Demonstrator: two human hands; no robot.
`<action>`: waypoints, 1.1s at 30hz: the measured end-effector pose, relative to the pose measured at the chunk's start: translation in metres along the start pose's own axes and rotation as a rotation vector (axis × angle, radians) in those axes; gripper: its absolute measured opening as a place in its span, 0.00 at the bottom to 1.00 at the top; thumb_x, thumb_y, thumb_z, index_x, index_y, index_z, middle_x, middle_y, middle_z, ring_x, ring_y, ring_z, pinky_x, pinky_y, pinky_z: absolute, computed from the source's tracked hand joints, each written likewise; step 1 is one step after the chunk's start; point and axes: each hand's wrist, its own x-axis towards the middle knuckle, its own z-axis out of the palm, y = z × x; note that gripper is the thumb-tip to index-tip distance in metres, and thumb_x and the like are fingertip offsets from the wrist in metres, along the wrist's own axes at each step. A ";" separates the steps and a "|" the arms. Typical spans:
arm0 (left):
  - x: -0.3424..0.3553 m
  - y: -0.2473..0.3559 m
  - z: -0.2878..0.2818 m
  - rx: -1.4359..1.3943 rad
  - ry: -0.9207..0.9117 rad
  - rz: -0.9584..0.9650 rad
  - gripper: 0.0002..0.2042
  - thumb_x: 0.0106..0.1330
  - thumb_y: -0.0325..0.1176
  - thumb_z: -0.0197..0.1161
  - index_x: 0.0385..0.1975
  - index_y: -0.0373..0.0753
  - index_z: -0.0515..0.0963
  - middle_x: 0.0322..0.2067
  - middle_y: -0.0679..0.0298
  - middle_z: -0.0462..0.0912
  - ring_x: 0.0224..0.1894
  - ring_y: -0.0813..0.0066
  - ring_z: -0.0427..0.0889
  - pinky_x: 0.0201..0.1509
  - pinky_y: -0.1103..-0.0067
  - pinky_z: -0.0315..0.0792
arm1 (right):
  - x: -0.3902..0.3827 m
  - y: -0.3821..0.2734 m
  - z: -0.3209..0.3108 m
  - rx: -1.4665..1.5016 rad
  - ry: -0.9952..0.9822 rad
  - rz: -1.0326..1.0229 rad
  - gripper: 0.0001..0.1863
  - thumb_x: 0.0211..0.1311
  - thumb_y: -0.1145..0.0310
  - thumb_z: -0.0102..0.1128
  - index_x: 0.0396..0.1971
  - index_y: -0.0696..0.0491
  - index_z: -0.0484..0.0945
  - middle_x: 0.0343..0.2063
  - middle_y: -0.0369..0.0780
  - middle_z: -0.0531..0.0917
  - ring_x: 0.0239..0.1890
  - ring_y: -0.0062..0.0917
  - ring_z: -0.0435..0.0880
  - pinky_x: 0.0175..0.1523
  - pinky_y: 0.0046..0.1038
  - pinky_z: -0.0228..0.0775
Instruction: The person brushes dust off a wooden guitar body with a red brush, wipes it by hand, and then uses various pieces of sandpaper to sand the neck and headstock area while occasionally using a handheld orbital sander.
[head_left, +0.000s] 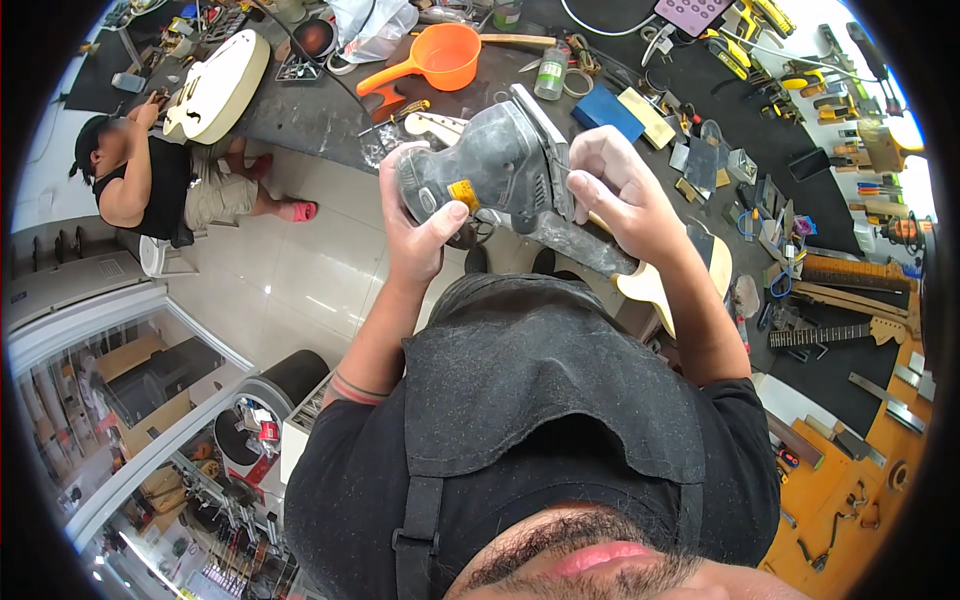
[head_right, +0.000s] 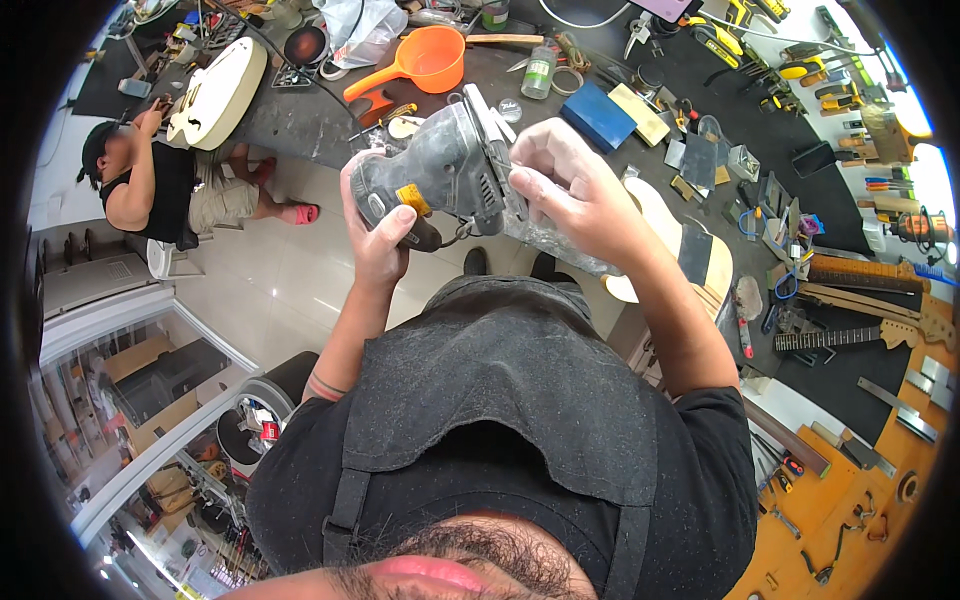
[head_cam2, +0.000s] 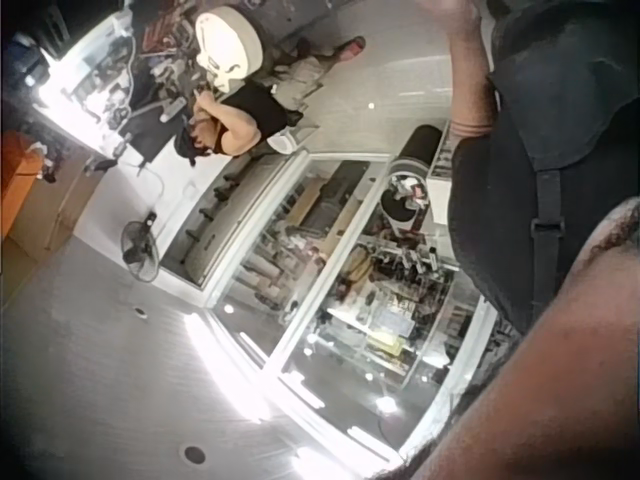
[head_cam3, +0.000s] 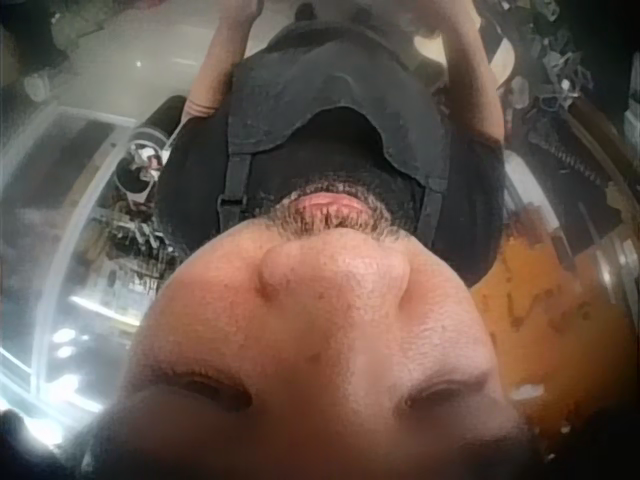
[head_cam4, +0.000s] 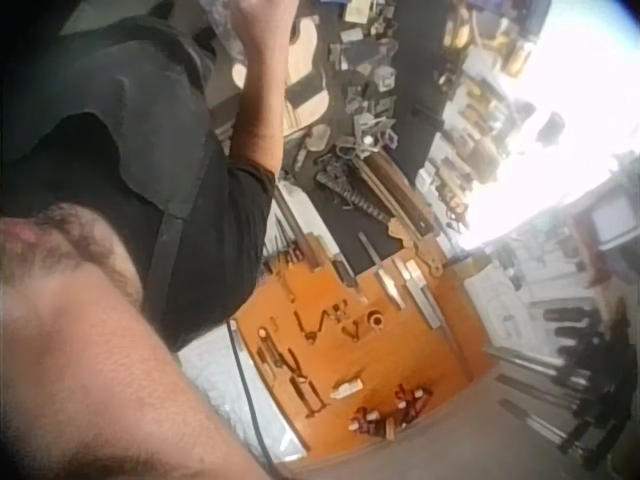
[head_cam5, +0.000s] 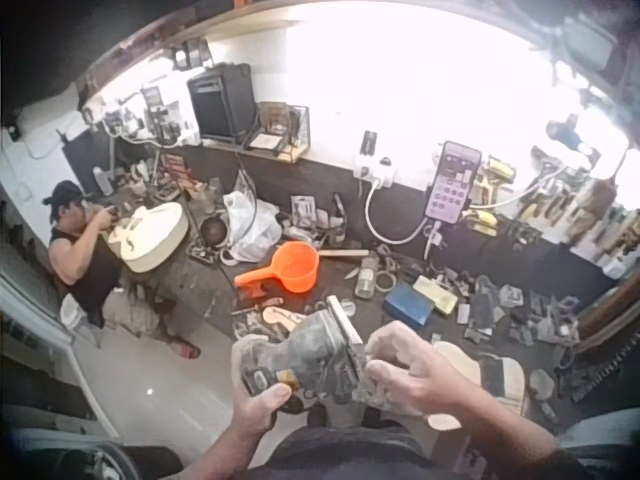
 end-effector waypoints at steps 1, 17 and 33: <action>-0.003 0.004 0.003 0.028 -0.011 0.014 0.40 0.58 0.35 0.79 0.70 0.40 0.65 0.56 0.60 0.77 0.56 0.69 0.81 0.60 0.71 0.78 | 0.000 0.000 0.001 0.000 0.016 -0.051 0.21 0.78 0.65 0.69 0.63 0.55 0.75 0.35 0.38 0.80 0.34 0.25 0.80 0.42 0.30 0.75; -0.022 0.040 -0.034 0.519 -0.626 0.226 0.44 0.54 0.55 0.87 0.62 0.37 0.68 0.55 0.53 0.74 0.58 0.60 0.76 0.64 0.62 0.71 | -0.010 -0.026 -0.002 -0.748 -0.053 -0.486 0.17 0.62 0.67 0.79 0.49 0.55 0.88 0.40 0.45 0.90 0.42 0.44 0.90 0.49 0.38 0.83; 0.053 0.031 0.022 0.271 -0.734 0.174 0.18 0.78 0.40 0.66 0.57 0.34 0.88 0.54 0.51 0.92 0.58 0.57 0.89 0.66 0.65 0.78 | 0.007 -0.022 -0.029 -0.268 -0.130 -0.148 0.19 0.70 0.66 0.74 0.55 0.58 0.81 0.40 0.36 0.79 0.44 0.20 0.77 0.50 0.25 0.72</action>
